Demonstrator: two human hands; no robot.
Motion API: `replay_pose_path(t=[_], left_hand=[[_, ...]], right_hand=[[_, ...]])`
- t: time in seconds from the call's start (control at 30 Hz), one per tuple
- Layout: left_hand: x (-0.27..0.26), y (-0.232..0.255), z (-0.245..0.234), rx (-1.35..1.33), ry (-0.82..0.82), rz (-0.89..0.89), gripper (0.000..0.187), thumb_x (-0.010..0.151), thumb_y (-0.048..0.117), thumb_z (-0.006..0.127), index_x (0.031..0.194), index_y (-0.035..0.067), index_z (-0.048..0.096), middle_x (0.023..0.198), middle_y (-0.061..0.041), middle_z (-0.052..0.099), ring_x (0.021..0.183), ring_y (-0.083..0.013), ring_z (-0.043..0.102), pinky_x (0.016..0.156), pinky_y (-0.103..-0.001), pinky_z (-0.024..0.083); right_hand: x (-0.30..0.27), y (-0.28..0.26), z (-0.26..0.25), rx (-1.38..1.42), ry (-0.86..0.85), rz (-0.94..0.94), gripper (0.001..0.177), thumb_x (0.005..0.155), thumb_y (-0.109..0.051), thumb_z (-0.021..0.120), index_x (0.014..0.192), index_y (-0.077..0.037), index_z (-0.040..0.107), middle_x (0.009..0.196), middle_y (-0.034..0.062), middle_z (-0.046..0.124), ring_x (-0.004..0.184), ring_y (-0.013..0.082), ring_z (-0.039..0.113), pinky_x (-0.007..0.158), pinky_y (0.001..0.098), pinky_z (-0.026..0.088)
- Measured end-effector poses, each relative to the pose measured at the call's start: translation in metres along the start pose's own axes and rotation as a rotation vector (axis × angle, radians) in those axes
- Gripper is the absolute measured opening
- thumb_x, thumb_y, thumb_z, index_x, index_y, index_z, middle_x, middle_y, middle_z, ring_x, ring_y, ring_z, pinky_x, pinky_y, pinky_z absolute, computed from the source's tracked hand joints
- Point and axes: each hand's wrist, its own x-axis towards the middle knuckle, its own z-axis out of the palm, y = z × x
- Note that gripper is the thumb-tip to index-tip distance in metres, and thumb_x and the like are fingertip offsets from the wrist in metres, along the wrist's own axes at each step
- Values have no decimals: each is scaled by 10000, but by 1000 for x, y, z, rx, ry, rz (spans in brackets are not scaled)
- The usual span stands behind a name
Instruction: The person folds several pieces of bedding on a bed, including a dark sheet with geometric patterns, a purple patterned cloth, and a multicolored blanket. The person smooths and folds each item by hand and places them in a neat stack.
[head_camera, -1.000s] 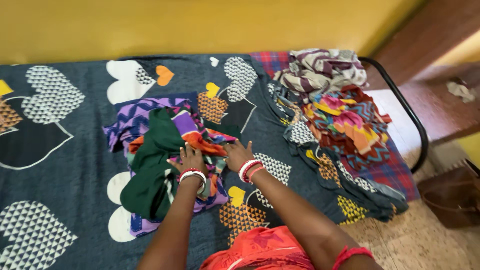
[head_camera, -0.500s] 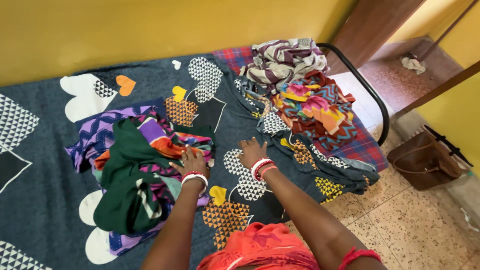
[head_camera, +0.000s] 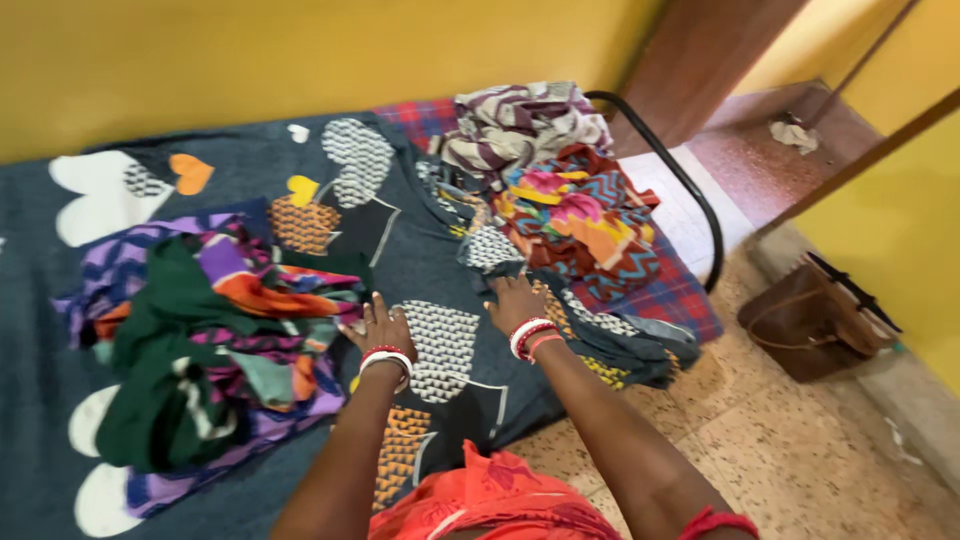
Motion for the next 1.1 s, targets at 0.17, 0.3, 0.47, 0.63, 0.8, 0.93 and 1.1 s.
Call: replay_pose_path(t=[0.17,0.3,0.47,0.63,0.8,0.93,1.1], left_hand=[[-7,52,15,3,-16,36,682,883,162,641,1526,137,416,1714,-152,66,1576,-347,132,1149,-783,35],[-17,92,28,32,-18,49,641,900,152,632,1513,141,444,1718,-145,80,1583,-324,132,1163,-774,39],[-30,124,35,47,4,87,594,928,197,642,1493,142,466,1722,-142,76,1575,-328,133,1173,-766,58],[-35,148,34,44,-7,139,629,902,273,717,1466,136,477,1714,-142,83,1585,-334,103,1169,-758,82],[-32,167,41,62,23,215,616,900,287,724,1445,126,487,1714,-143,85,1584,-342,97,1157,-765,87],[-24,188,52,72,-13,248,647,885,279,727,1463,144,470,1716,-125,72,1583,-332,96,1172,-759,75],[0,213,64,39,27,319,615,899,221,685,1470,142,473,1708,-122,89,1572,-346,105,1149,-781,66]], right_hand=[[-13,67,-5,17,56,28,493,919,-354,664,1369,-177,564,1471,45,548,1500,359,307,1130,777,221],[-24,105,-10,-12,58,69,479,942,-369,645,1365,-160,563,1470,51,552,1505,357,323,1146,768,229],[-40,139,-17,13,44,90,545,901,-352,678,1392,-159,542,1497,75,513,1508,378,287,1151,758,208],[-52,162,-22,0,71,113,571,898,-351,683,1407,-154,514,1538,74,461,1513,391,254,1138,760,207],[-63,178,-19,18,60,170,596,908,-400,691,1394,-108,509,1555,80,453,1538,367,259,1157,756,207],[-66,194,-19,23,82,198,657,909,-401,690,1443,-91,466,1561,89,438,1520,383,262,1151,758,196],[-60,221,-27,39,56,244,669,909,-399,675,1476,-130,443,1570,80,422,1518,393,245,1157,746,184]])
